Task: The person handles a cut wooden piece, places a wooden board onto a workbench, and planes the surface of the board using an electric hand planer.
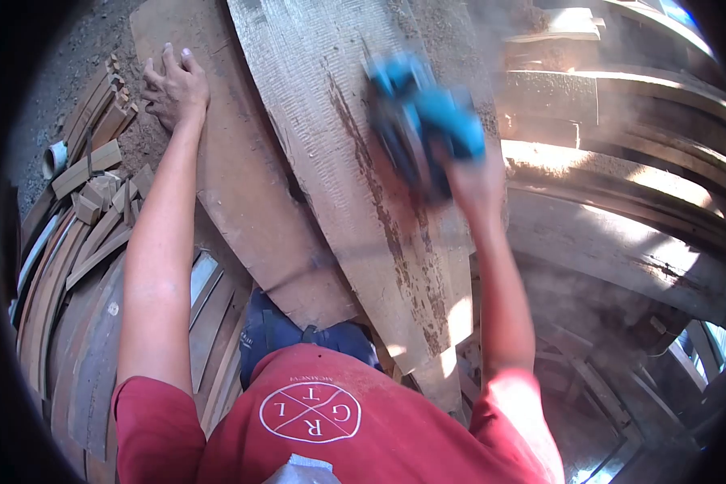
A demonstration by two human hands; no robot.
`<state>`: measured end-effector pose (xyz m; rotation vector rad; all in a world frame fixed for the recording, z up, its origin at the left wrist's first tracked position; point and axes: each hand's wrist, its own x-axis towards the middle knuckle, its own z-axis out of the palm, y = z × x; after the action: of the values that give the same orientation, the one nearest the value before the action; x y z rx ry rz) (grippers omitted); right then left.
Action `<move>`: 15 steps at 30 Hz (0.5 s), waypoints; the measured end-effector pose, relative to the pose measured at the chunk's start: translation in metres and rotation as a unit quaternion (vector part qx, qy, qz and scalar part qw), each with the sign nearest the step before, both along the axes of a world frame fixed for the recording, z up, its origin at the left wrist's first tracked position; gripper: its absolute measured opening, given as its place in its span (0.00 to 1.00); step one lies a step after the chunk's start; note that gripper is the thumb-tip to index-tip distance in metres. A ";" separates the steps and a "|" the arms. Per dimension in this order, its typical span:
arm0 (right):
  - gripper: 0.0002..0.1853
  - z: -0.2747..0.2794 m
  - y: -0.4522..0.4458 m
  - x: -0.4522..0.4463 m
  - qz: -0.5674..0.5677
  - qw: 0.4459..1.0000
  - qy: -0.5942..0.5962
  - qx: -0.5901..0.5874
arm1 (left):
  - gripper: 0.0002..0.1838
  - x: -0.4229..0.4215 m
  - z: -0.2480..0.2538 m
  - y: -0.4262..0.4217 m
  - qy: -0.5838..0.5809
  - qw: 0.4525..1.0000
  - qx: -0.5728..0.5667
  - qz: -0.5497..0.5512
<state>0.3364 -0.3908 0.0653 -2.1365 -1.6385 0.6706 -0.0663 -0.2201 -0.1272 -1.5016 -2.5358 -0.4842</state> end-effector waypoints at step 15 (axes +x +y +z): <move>0.14 0.009 -0.074 0.059 -0.162 0.979 0.103 -0.061 | 0.29 0.007 0.009 -0.003 0.029 0.999 -0.013 0.016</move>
<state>0.3951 -0.4650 0.0747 -2.2608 -1.1338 0.8701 -0.0596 -0.2228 -0.1182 -1.4604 -2.5264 -0.4006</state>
